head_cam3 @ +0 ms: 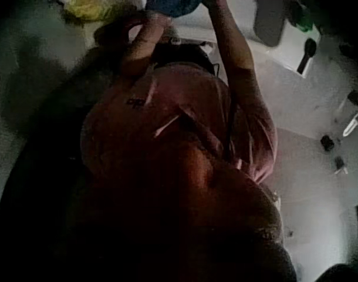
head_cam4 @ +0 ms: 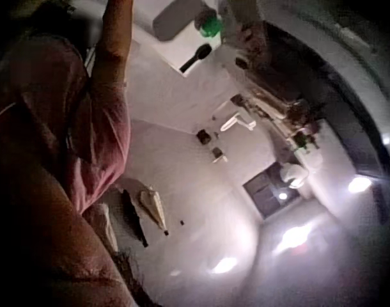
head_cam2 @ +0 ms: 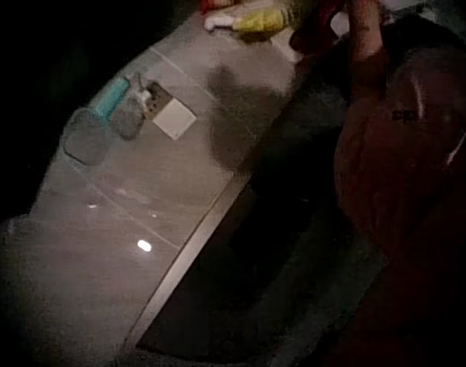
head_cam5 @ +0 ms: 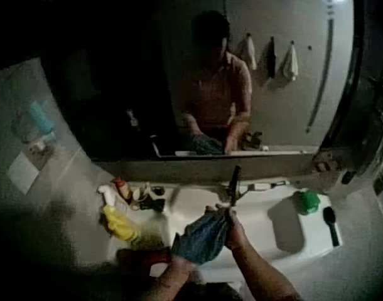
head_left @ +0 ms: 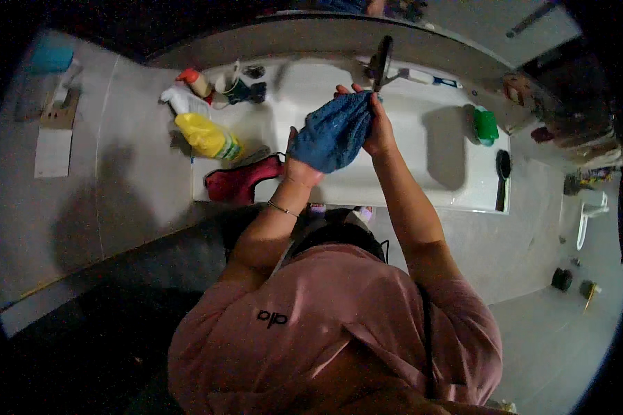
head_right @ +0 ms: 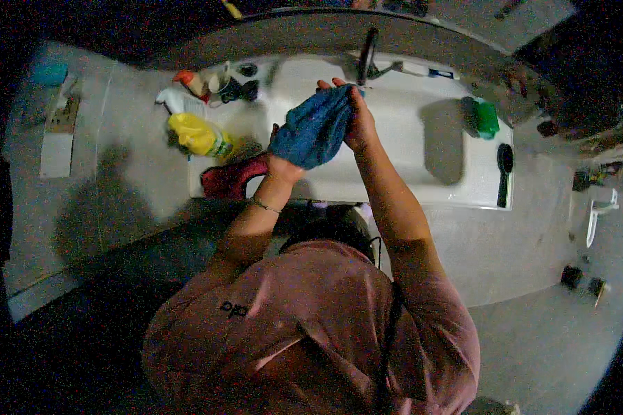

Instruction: The person rinses and wrings out a blue cloth and a pink cloth in a bathroom sink, then opens a box to remove a tube and applies a substance to the blue cloth.

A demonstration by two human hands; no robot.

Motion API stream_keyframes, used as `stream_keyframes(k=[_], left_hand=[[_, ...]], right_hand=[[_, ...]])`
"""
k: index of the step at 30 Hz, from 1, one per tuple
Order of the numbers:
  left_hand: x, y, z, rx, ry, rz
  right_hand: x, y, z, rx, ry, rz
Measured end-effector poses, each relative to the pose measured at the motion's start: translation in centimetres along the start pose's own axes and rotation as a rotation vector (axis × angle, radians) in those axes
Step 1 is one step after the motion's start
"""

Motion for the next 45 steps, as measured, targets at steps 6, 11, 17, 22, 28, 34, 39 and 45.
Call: stream_keyframes(k=[6,11,17,22,28,34,39,45], left_hand=[[7.3,-4.7,2.8,-0.231,0.343,-0.538],[12.4,-9.9,4.8,-0.268,0.517,-0.381],[14.4,-8.2,6.4,-0.231,0.352,-0.086],[18.7,-12.3,5.6,-0.438,0.658,-0.205],[18.1,-13.0,7.2,-0.357,0.431,-0.098],[22.1,-16.4,6.2,-0.368,0.662,-0.140],[21.1,-13.9,7.4,-0.212,0.425,-0.063],[23.1,-18.1,6.2,-0.281,0.580,-0.041]], right_hand=[[2.4,5.4,-4.1,0.018,0.513,-1.159],[10.5,7.1,-3.4,-0.264,0.837,-1.620],[7.6,8.4,-7.0,-0.331,0.699,-1.356],[15.2,13.0,-4.8,-0.466,0.796,-1.446],[12.3,12.9,-8.3,-0.378,0.773,-1.064],[19.2,18.0,-6.2,-0.583,0.796,-1.340],[14.4,14.2,-10.1,-0.308,0.856,-1.269],[20.6,19.7,-8.0,-0.617,0.791,-1.393]])
Point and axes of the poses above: each hand's wrist, its own z-axis towards the middle knuckle, its own y-axis out of the back of the hand, x = y × z, the point moved 6 cm from there along z, towards the middle knuckle, and after that the axes turned 12 degrees about -x, right-handed, at the moved point
